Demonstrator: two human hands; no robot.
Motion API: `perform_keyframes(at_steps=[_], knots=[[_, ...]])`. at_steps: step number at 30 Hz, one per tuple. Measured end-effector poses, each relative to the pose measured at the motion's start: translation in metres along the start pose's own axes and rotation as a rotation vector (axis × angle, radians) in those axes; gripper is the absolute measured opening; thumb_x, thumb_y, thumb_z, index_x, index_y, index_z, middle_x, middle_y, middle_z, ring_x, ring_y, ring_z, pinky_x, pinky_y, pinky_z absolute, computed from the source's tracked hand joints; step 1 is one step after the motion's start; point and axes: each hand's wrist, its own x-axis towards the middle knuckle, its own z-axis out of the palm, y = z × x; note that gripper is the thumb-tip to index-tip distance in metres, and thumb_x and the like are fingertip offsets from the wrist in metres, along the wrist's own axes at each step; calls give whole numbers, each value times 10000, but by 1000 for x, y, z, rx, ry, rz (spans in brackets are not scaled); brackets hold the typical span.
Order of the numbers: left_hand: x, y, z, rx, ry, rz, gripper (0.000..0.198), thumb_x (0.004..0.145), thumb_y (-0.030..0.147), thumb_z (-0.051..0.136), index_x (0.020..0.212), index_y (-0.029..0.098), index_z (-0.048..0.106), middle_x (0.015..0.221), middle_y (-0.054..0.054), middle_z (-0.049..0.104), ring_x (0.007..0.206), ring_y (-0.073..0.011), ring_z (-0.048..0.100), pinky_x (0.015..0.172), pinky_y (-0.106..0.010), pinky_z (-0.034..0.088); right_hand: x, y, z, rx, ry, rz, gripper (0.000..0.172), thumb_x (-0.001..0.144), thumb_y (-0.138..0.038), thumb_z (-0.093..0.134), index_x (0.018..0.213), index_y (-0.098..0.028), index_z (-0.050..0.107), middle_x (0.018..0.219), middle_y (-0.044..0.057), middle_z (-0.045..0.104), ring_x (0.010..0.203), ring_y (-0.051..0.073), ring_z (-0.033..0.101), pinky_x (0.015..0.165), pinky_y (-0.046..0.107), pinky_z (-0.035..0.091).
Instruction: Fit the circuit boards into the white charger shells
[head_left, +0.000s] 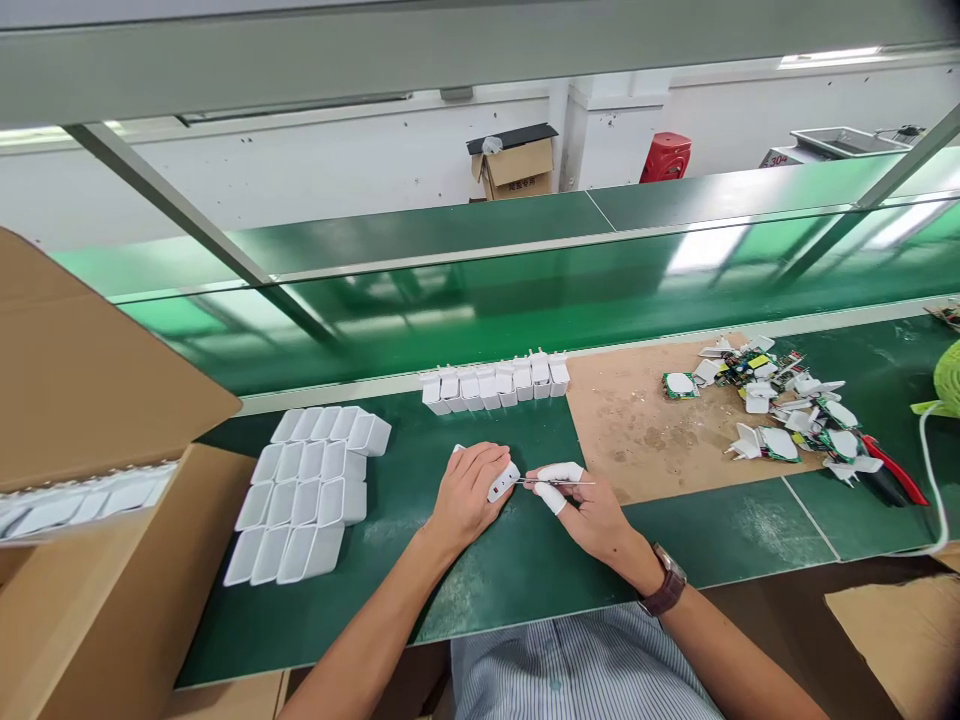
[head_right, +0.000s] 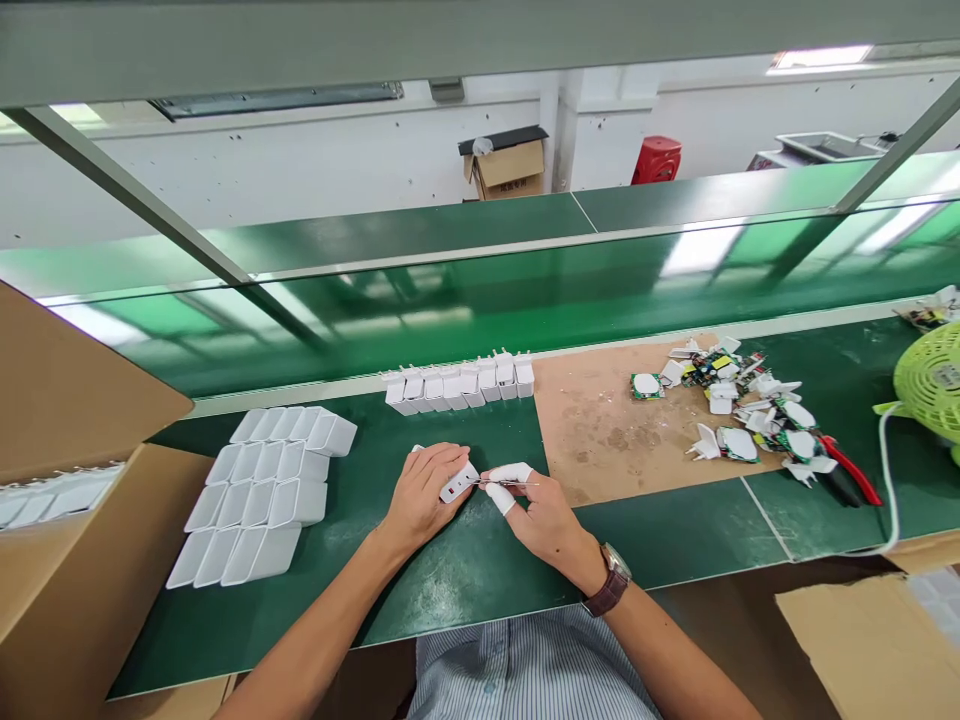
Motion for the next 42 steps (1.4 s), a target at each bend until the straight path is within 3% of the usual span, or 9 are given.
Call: perform_keyframes(at_steps=[7, 10, 21, 35, 42], knots=[[2, 0, -2, 1, 19, -6, 344, 913, 180, 705, 1236, 205, 590, 1126, -126, 782, 1049, -290, 736, 866, -405, 516, -2, 0, 8, 256, 104, 97, 399, 888, -616, 705, 993, -231, 724, 1080, 106, 803, 999, 278, 789, 965, 460, 652], [3, 1, -2, 3, 25, -5, 361, 913, 178, 701, 1255, 207, 589, 1111, -125, 783, 1044, -287, 738, 867, -403, 516, -5, 2, 7, 260, 126, 106, 429, 866, -641, 716, 991, -231, 724, 1074, 111, 803, 998, 280, 789, 961, 456, 656], [-3, -3, 1, 2, 13, -15, 390, 908, 210, 720, 1273, 210, 582, 1136, -138, 775, 1060, -299, 733, 872, -416, 516, -10, -1, 13, 170, 29, 20, 270, 949, -506, 658, 1036, -260, 726, 1093, 75, 796, 1011, 249, 785, 951, 408, 661], [0, -1, -1, 1, 22, -8, 337, 917, 214, 715, 1230, 201, 589, 1110, -131, 779, 1046, -290, 735, 858, -407, 516, -8, 10, 18, 121, 32, 5, 261, 960, -487, 650, 1061, -260, 731, 1121, 73, 793, 1024, 245, 782, 945, 397, 662], [1, 0, -2, 2, 18, -11, 312, 918, 202, 717, 1206, 192, 596, 1111, -135, 778, 1052, -291, 730, 873, -421, 522, -12, 2, 14, 140, 141, 0, 275, 939, -508, 675, 1019, -257, 756, 1095, 83, 800, 997, 261, 786, 924, 414, 674]])
